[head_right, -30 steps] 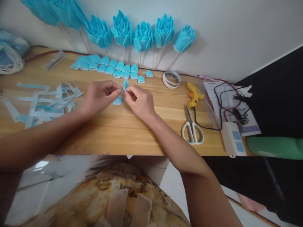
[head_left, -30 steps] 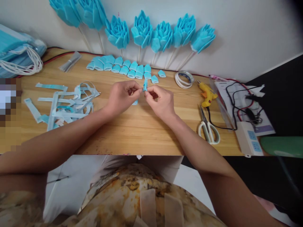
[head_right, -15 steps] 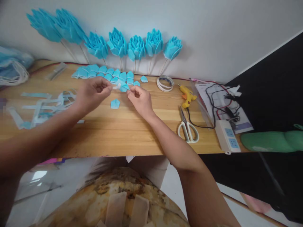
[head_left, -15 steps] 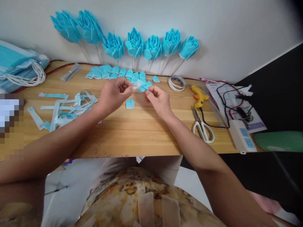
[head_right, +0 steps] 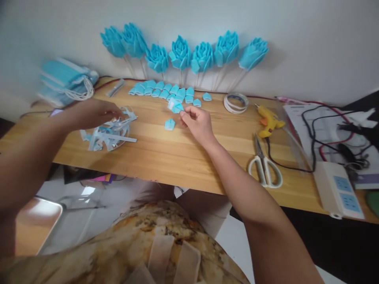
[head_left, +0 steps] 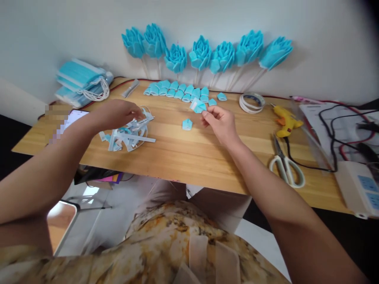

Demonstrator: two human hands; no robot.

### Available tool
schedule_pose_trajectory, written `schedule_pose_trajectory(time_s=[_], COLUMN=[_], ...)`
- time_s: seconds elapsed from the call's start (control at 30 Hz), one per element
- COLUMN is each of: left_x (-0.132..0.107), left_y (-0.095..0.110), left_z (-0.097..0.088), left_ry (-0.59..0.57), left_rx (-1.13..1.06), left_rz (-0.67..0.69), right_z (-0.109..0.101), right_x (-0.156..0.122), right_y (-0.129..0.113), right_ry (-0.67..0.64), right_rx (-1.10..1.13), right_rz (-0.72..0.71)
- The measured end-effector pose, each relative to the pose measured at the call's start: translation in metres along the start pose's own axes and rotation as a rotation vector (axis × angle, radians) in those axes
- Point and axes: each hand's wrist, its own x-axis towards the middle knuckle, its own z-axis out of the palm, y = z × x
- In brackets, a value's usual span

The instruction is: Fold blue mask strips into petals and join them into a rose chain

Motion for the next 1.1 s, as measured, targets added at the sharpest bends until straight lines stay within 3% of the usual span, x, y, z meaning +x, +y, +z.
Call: schedule_pose_trajectory(time_s=[0.07, 0.13, 0.27, 0.4, 0.57, 0.73, 0.97, 1.1], left_x=[-0.002, 0.0, 0.01, 0.026, 0.046, 0.056, 0.053, 0.051], left_y=[-0.003, 0.002, 0.039, 0.087, 0.12, 0.126, 0.122, 0.12], left_z=[-0.003, -0.004, 0.01, 0.037, 0.06, 0.066, 0.076, 0.079], left_ry=[-0.035, 0.001, 0.168, 0.1, -0.017, -0.025, -0.081, -0.073], left_rx=[-0.002, -0.009, -0.207, -0.559, -0.93, -1.022, -0.905, -0.885], left_rz=[-0.026, -0.059, -0.042, 0.024, -0.092, -0.14, 0.016, 0.018], right_z=[0.001, 0.002, 0.003, 0.003, 0.002, -0.004, -0.014, -0.01], right_x=[-0.001, -0.002, -0.006, -0.009, -0.01, -0.008, -0.004, -0.006], right_y=[0.0, -0.001, -0.008, -0.014, -0.016, -0.013, -0.012, -0.017], right_ry=[-0.006, -0.011, -0.05, -0.1, -0.108, -0.147, -0.226, -0.263], right_rx=[0.0, -0.003, 0.017, 0.068, 0.085, 0.086, -0.035, -0.071], right_rz=[0.006, 0.004, 0.019, 0.072, 0.075, 0.1, 0.083, 0.083])
